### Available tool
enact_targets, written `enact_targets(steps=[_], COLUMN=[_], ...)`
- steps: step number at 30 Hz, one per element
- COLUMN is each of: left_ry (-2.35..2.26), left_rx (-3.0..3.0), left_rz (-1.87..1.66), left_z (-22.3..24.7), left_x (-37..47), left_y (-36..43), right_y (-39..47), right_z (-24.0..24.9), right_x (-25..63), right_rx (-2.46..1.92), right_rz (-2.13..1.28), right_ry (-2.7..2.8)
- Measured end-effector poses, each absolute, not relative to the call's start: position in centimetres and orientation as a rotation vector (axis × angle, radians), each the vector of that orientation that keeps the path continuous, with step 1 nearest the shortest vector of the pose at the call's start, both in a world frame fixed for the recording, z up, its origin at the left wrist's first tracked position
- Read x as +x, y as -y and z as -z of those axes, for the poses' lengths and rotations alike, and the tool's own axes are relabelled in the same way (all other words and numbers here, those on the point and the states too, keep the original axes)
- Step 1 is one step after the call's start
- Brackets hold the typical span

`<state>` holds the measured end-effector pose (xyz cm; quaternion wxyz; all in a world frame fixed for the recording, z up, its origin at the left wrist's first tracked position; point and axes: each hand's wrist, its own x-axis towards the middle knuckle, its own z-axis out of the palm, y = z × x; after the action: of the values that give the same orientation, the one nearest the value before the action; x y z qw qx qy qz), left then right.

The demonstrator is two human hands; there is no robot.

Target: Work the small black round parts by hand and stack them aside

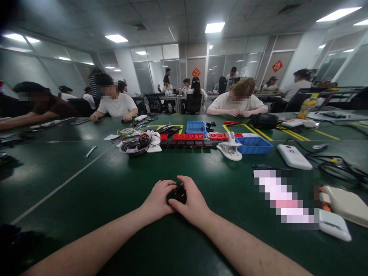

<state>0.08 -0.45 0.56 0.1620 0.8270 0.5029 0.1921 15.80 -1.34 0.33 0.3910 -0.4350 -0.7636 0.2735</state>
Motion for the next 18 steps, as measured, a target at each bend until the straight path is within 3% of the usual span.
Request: enact_targets(steps=[13,18], left_ry=[-1.493,-1.561], left_rx=[2.421,2.526], left_rz=[-0.547,-0.326], left_z=[-0.4,-4.3], left_x=[0.8,-1.2], left_y=[1.2,2.5], right_y=[1.7,1.8], right_z=[-0.8,-0.8], right_x=[15.0,15.3], right_rx=[-1.219,-1.206], right_rz=[-0.443,-0.439], right_ry=[2.044,2.073])
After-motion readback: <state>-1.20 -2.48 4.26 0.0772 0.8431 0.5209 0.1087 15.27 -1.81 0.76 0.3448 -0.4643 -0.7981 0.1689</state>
